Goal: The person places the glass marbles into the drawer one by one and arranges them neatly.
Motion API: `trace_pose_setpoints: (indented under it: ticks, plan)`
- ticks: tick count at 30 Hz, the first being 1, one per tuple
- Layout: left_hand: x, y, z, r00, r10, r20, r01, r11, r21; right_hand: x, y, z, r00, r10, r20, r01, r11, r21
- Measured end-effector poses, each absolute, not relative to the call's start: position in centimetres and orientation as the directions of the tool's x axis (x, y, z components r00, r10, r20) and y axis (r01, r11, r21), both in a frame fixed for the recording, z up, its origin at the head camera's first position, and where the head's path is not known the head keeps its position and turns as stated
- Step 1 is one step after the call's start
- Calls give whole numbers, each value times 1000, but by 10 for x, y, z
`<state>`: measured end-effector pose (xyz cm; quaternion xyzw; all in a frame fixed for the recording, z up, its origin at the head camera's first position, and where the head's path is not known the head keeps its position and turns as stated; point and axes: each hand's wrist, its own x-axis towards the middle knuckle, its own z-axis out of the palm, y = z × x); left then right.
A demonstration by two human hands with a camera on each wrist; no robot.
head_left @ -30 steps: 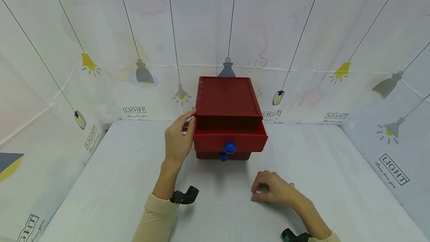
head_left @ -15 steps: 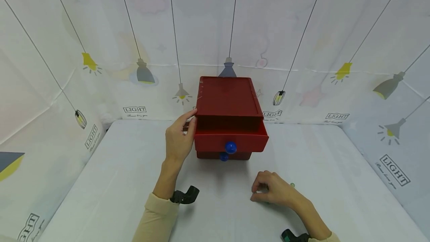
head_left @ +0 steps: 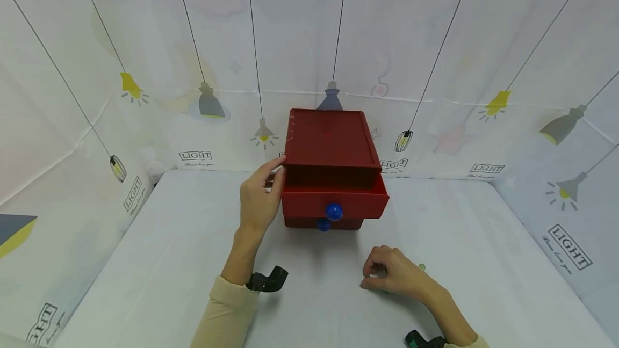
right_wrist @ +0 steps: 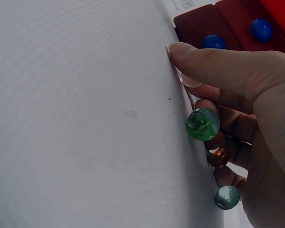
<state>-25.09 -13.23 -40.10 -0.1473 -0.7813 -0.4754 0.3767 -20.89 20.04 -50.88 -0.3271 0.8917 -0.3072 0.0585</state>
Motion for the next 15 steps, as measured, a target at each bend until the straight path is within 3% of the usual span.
trace_pose_setpoints:
  ticks: [15]
  plan:
    - [-252,-133,-401,-657,-125,743,600,509,617,-207,198,-506,-758,-646,90,-569,588,-575]
